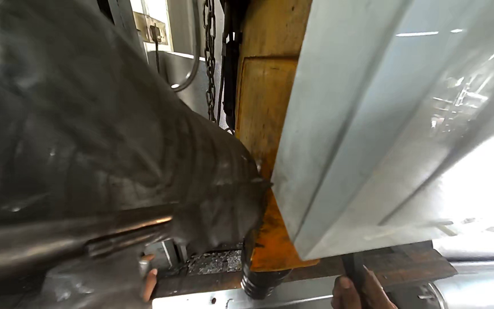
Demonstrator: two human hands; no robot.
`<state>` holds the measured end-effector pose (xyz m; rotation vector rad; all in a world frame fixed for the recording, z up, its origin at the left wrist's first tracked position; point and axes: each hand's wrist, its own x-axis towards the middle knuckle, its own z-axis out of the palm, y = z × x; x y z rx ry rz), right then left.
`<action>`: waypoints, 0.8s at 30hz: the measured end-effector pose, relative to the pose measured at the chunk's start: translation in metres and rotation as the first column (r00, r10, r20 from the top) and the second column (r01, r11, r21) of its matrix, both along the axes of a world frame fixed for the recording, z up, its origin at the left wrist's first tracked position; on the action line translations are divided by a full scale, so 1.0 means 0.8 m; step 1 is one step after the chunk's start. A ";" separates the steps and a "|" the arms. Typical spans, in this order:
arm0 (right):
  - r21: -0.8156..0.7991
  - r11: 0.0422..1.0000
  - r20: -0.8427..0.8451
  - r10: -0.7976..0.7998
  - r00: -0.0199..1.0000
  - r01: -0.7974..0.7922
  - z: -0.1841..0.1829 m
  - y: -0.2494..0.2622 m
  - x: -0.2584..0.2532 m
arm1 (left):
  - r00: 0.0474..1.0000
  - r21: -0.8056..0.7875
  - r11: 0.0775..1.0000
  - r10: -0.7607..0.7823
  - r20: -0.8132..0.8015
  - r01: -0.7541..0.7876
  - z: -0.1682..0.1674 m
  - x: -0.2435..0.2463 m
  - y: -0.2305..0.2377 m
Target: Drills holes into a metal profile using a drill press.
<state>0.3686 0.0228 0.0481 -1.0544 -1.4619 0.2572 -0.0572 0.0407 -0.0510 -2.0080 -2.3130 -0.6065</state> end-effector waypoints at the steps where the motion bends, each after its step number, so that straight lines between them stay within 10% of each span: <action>1: 0.001 1.000 -0.003 -0.003 1.000 0.003 -0.001 0.000 0.000 | 1.000 -0.014 1.000 0.004 -0.003 -0.004 0.004 0.002 -0.001; 24: 0.052 0.998 -0.010 -0.031 0.999 0.031 -0.009 0.010 -0.005 | 0.994 -0.189 0.982 0.002 0.112 0.020 0.054 0.025 -0.008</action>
